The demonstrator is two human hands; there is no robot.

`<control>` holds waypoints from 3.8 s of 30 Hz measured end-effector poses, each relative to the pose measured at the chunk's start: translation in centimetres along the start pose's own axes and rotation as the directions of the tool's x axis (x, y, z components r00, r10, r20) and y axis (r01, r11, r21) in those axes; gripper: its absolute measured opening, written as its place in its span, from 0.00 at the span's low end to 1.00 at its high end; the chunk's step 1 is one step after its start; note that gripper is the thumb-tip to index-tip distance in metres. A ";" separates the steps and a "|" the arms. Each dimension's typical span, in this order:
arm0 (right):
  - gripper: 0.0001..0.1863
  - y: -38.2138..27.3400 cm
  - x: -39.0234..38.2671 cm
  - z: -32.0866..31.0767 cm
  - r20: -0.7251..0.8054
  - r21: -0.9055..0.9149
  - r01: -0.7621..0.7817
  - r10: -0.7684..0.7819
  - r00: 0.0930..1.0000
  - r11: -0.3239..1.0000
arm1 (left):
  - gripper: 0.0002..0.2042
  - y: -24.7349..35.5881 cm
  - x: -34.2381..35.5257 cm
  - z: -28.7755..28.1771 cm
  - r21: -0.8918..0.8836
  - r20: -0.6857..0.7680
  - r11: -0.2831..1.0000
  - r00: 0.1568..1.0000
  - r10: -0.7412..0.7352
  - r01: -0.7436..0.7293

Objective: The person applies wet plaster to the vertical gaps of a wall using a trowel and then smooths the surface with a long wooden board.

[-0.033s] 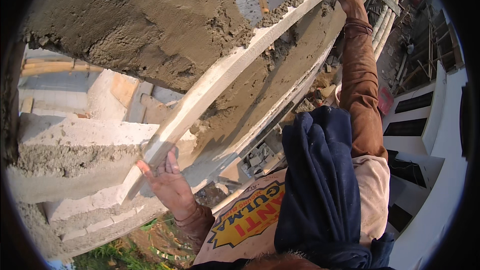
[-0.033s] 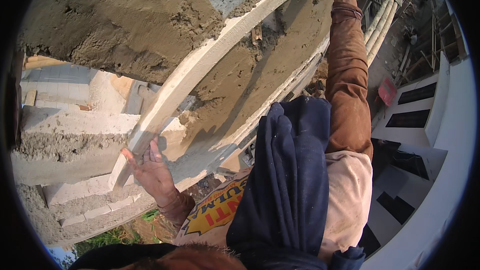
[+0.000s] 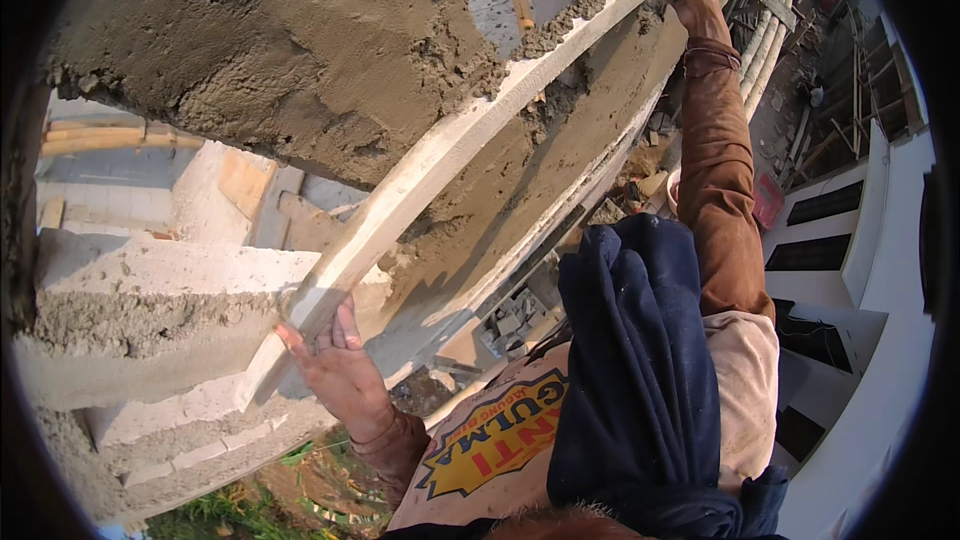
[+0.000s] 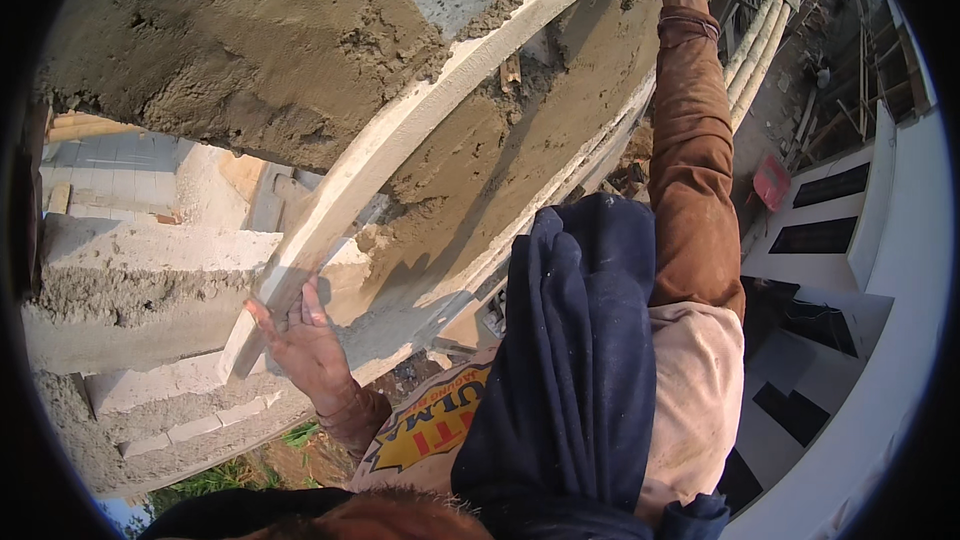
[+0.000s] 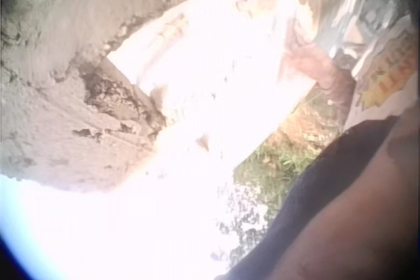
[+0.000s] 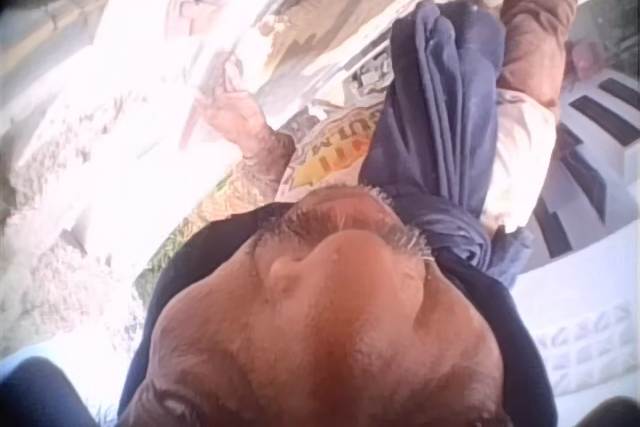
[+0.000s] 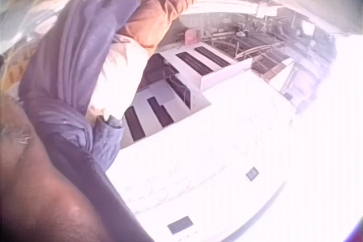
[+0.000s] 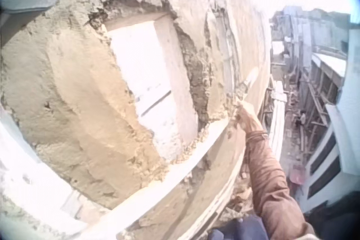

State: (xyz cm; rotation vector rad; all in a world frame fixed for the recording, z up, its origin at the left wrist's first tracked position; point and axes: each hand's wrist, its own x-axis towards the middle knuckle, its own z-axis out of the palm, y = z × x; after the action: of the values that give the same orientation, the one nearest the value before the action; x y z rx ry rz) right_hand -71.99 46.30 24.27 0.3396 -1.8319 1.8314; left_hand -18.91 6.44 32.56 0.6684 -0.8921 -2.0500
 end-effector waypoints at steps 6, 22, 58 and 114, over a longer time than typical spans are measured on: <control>0.35 2.6 -6.3 2.9 -0.036 0.363 -0.518 0.568 0.823 0.774 | 0.29 -2.6 2.1 -9.0 0.005 -0.100 0.998 0.993 -0.064 0.064; 0.44 9.0 -35.5 11.6 0.032 0.350 -0.801 0.848 0.528 0.486 | 0.33 -2.3 5.8 -32.2 0.215 -0.331 0.973 0.944 -0.008 0.083; 0.26 -8.2 -2.8 6.1 -0.197 0.468 -0.219 0.342 0.919 0.857 | 0.34 3.7 1.1 -2.5 0.222 -0.142 0.904 0.905 0.401 -0.366; 0.06 -13.0 5.9 2.3 -0.010 0.361 -0.255 0.278 0.961 0.897 | 0.33 9.0 2.6 0.0 0.001 0.167 0.964 0.951 0.262 -0.266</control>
State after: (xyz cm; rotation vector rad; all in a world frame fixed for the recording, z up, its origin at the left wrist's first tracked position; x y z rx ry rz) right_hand -70.52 44.47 38.57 0.1603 -1.5586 2.3453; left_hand -16.29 0.33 39.13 0.3704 -1.0428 -1.8747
